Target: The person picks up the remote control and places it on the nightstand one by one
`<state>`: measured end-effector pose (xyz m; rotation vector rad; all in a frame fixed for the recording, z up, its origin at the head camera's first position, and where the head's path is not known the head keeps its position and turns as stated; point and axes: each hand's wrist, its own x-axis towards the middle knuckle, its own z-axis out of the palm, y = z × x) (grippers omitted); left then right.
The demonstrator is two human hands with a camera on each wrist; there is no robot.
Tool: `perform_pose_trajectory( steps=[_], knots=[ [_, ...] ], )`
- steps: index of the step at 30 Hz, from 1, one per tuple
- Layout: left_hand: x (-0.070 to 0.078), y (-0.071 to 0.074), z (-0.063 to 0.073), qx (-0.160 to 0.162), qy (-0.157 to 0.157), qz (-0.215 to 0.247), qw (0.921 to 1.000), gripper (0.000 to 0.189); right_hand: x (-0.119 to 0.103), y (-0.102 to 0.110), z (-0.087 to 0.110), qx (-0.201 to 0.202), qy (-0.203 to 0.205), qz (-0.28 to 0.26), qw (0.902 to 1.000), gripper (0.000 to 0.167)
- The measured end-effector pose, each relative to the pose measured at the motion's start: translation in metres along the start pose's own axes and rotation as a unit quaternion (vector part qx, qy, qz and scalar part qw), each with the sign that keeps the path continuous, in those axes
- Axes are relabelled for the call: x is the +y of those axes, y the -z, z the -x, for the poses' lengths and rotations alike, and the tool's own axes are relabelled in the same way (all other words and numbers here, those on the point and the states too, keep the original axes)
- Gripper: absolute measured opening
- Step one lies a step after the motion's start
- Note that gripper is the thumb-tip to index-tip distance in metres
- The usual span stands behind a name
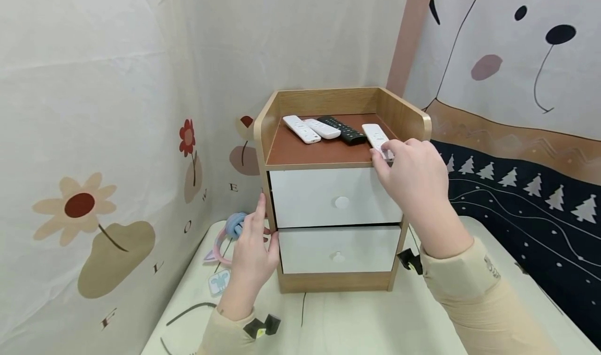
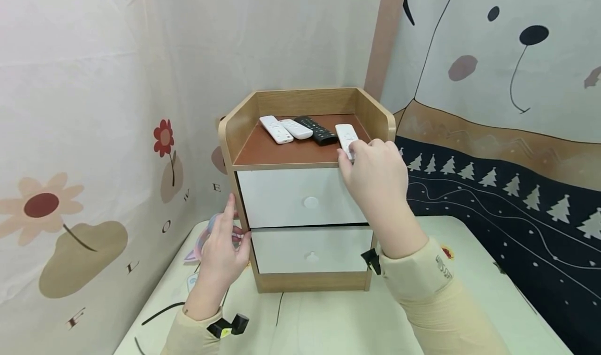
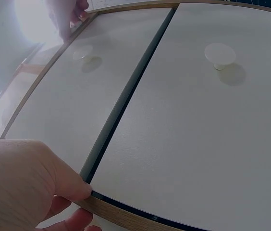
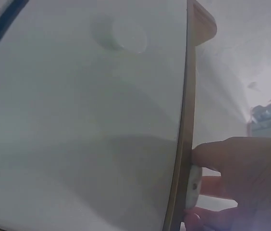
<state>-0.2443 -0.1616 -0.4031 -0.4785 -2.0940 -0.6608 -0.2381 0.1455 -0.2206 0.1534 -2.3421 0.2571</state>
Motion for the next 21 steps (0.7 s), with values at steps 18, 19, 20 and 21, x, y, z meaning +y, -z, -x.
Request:
perform_pose_trajectory(
  steps=[18, 19, 20, 21],
  knots=[
    [-0.001, 0.0, 0.0, 0.006, -0.007, 0.004, 1.0, 0.099, -0.016, 0.01, -0.048, -0.197, -0.022, 0.039, 0.9794, 0.037],
    [-0.001, 0.0, 0.0, 0.006, -0.007, 0.004, 0.9999, 0.099, -0.016, 0.01, -0.051, -0.202, -0.019, 0.044, 0.9783, 0.037],
    [-0.001, 0.0, -0.001, 0.007, -0.008, 0.004, 0.9999, 0.099, -0.016, 0.01, -0.054, -0.209, -0.015, 0.05, 0.9766, 0.037],
    [-0.001, 0.0, -0.001, 0.007, -0.008, 0.003, 0.9999, 0.099, -0.017, 0.009, -0.058, -0.217, -0.013, 0.055, 0.9746, 0.037]
  ],
)
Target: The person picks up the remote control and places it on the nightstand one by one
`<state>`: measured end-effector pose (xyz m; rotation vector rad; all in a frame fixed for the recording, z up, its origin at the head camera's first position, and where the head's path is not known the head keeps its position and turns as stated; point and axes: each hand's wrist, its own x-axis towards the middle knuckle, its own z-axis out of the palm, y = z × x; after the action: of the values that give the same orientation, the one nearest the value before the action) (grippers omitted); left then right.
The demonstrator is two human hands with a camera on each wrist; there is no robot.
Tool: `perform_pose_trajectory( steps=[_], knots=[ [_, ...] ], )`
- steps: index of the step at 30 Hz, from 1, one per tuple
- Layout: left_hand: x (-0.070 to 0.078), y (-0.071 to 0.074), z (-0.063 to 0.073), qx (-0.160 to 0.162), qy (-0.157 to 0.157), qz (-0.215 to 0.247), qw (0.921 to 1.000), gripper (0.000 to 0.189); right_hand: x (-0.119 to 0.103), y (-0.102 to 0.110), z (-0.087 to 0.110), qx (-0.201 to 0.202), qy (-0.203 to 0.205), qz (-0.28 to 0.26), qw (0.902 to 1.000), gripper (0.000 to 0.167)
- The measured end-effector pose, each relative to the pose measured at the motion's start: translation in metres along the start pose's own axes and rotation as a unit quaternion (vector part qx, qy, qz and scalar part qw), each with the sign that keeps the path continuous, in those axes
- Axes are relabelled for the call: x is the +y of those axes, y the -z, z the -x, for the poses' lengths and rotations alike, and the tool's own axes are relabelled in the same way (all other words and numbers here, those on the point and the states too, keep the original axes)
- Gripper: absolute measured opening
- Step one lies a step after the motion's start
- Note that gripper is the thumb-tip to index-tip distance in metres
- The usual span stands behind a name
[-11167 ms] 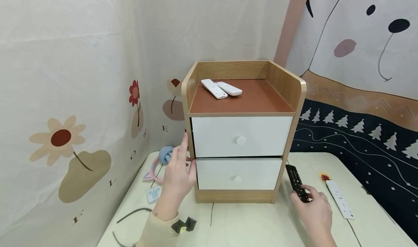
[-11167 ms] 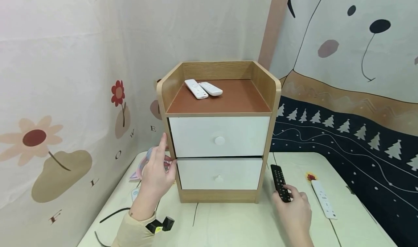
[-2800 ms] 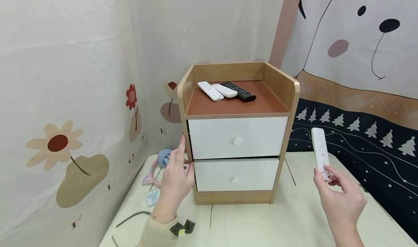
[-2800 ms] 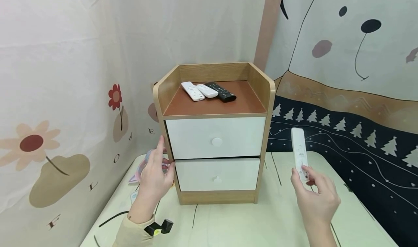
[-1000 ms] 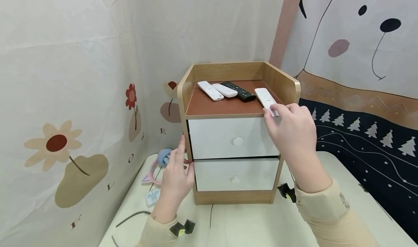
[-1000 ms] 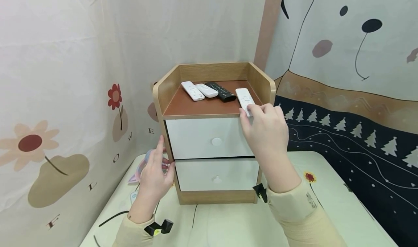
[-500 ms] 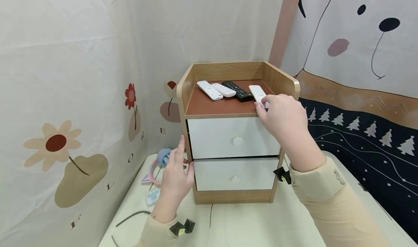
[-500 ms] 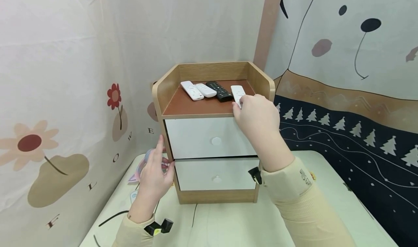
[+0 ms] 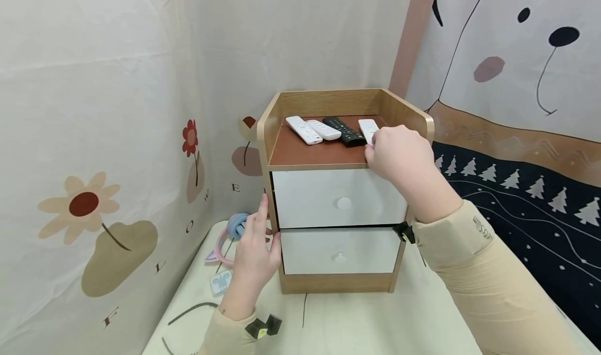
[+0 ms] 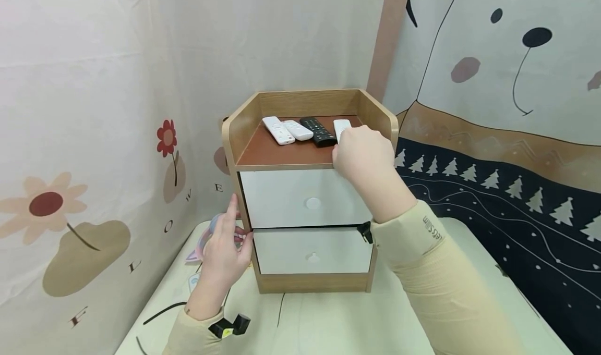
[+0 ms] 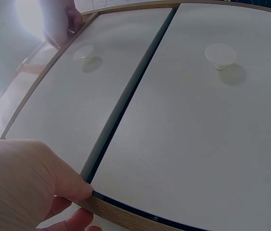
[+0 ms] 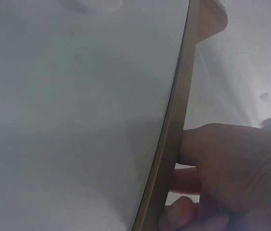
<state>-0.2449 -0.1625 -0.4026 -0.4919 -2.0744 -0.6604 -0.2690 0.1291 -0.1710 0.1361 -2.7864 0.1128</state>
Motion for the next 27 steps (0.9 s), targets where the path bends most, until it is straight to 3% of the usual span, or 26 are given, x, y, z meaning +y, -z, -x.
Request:
perform_pose_trajectory(
  steps=[6, 15, 21, 24, 27],
  knots=[
    [-0.003, 0.005, 0.001, -0.009, 0.006, -0.006, 0.9999, 0.098, -0.006, 0.002, -0.018, -0.047, 0.007, 0.013, 0.9988, 0.037],
    [-0.002, 0.007, 0.002, -0.009, 0.008, -0.002, 0.9999, 0.097, -0.002, -0.003, -0.029, -0.06, 0.029, 0.023, 0.9975, 0.041],
    [-0.003, 0.006, -0.001, -0.011, 0.008, -0.006, 0.9999, 0.098, 0.001, -0.006, -0.028, -0.066, 0.017, 0.015, 0.9975, 0.052],
    [-0.003, 0.007, 0.001, -0.019, 0.013, -0.009, 0.9997, 0.098, 0.0, -0.01, -0.022, -0.05, -0.001, -0.004, 0.9987, 0.057],
    [-0.004, 0.01, 0.003, -0.026, 0.023, -0.016, 0.9993, 0.098, -0.001, -0.019, -0.012, 0.021, 0.006, -0.03, 0.9993, 0.058]
  ],
)
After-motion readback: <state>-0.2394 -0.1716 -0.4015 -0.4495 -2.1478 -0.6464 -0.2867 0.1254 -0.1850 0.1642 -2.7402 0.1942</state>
